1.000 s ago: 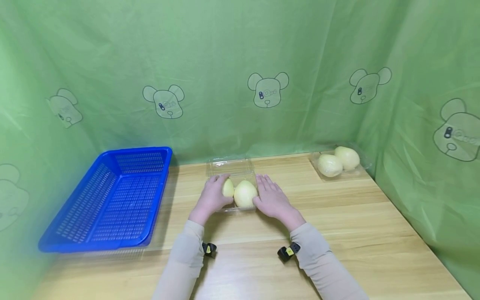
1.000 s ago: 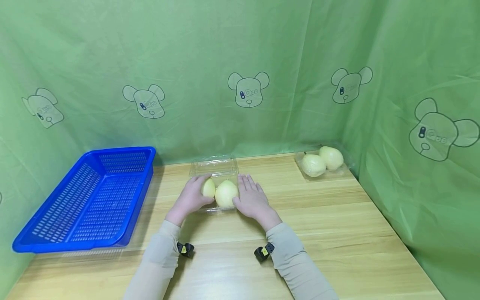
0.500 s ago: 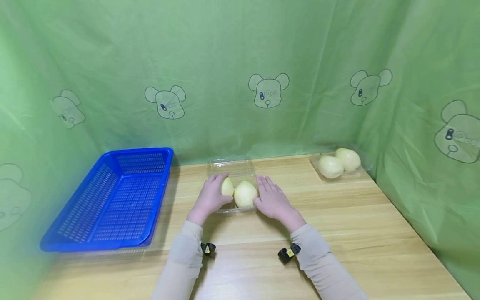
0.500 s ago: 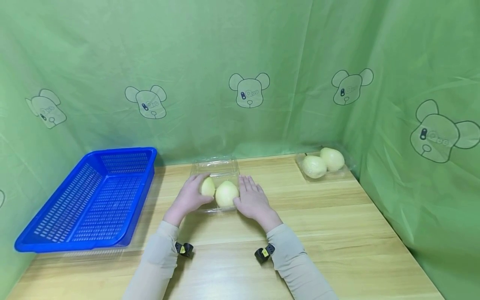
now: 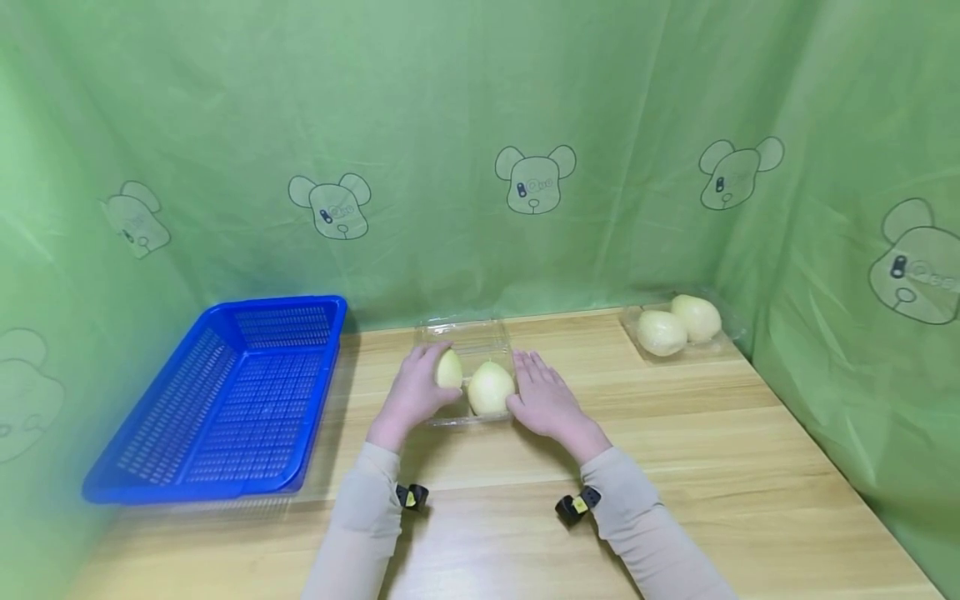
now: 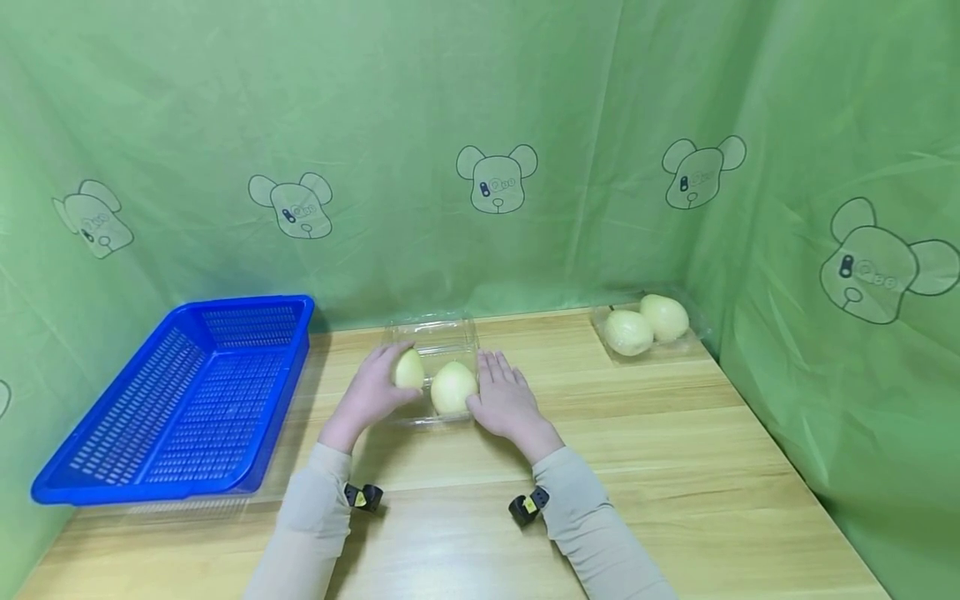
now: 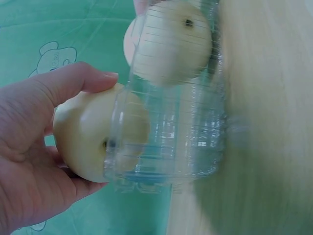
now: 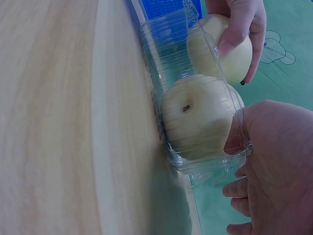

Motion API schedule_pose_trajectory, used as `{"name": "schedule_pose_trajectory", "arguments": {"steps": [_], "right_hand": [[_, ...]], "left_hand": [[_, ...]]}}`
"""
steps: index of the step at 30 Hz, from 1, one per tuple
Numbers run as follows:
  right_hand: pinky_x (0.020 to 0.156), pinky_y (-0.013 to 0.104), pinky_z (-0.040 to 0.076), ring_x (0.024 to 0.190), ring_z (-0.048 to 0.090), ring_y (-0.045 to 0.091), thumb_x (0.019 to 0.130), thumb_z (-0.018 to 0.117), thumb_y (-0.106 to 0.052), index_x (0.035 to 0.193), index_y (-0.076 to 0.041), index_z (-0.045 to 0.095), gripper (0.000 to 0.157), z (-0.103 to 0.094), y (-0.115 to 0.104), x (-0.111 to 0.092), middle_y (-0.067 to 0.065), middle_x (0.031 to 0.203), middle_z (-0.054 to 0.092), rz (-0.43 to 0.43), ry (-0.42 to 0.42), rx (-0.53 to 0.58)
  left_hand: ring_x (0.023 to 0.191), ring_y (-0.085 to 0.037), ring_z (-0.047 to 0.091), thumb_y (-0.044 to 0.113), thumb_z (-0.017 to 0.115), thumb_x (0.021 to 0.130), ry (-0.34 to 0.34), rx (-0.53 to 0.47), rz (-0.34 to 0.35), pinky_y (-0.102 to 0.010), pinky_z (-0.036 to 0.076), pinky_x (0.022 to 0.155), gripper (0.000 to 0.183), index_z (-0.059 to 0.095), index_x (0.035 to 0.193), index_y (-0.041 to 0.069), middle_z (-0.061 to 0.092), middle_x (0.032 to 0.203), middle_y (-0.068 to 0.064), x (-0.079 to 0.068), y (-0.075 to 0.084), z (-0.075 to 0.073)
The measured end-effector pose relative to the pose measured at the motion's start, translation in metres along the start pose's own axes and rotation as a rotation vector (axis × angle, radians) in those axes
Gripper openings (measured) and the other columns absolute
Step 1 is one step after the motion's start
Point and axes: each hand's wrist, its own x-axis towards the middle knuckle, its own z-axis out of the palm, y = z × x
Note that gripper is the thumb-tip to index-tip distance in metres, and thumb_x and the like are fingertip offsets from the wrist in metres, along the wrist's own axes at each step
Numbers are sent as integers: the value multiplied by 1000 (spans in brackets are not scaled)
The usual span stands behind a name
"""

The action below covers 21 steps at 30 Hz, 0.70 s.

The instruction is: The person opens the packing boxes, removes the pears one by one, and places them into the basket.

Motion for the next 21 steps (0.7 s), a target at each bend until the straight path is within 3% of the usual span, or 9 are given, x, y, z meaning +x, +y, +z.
{"name": "schedule_pose_trajectory", "arguments": {"steps": [8, 21], "right_hand": [[112, 50, 15, 139, 9, 31, 86, 35, -37, 144, -5, 9, 71, 1, 0, 0, 12, 151, 11, -4, 7, 1], [113, 48, 13, 140, 6, 30, 88, 34, -37, 144, -5, 7, 70, -3, -1, 0, 11, 151, 7, -1, -12, 1]], "left_hand": [[107, -31, 49, 16, 77, 61, 28, -26, 3, -48, 52, 75, 85, 36, 136, 25, 43, 130, -10, -4, 3, -8], [107, -32, 52, 17, 78, 61, 55, -36, -7, -49, 52, 77, 86, 37, 136, 26, 44, 130, -12, -5, 5, -21]]}}
